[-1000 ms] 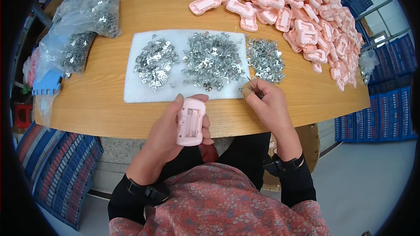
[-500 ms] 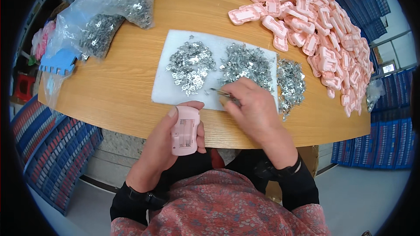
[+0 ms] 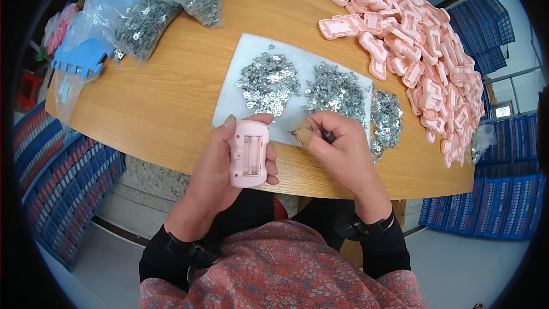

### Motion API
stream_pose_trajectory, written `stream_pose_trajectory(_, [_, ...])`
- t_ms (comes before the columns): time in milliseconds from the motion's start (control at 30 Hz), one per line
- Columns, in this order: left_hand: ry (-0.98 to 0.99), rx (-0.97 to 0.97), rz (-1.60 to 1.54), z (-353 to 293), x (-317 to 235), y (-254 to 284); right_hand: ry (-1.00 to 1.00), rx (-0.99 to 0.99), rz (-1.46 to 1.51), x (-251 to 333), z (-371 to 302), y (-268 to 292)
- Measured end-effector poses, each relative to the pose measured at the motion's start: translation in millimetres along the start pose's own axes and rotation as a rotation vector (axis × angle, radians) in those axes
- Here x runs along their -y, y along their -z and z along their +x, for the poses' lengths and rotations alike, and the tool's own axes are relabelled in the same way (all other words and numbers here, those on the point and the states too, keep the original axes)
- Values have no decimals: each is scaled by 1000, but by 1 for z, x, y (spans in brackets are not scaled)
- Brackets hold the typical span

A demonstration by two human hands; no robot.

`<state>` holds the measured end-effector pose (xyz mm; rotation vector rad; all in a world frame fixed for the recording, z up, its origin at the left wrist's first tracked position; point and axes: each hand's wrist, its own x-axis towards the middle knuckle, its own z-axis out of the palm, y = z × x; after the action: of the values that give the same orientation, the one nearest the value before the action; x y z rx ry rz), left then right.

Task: The person repeatedly picks up pink plastic housings and uses a small metal tool to press or adjust internal components. They handle each housing one at a time, then place it into a cardboard box. The process is repetitive and focused on small mechanical adjustments.

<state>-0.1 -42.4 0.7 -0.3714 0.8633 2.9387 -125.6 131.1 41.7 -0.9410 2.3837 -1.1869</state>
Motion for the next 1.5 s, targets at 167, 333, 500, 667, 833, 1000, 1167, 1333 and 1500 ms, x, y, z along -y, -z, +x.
stream_pose_trajectory(167, [103,26,-7,3,8,-6,82,41,59,20,-13,5])
stream_pose_trajectory(333, [176,4,91,5,17,-19,163,30,-133,18,-19,5])
stream_pose_trajectory(500, [217,-28,158,6,26,-24,244,-20,-354,20,-26,6])
stream_pose_trajectory(667, [231,2,144,11,32,-23,271,-119,-484,28,-41,-3])
stream_pose_trajectory(833, [256,-32,68,13,33,-16,181,-149,-311,21,-51,-1])
stream_pose_trajectory(1000, [247,-48,47,14,34,-16,245,-7,-318,14,-58,-1])
stream_pose_trajectory(1167, [232,-71,65,12,33,-20,250,-10,-404,14,-57,4])
stream_pose_trajectory(1333, [244,-20,68,9,35,-13,170,-46,-269,6,-60,5])
stream_pose_trajectory(1500, [278,-59,101,7,33,-23,248,28,-331,11,-63,-2])
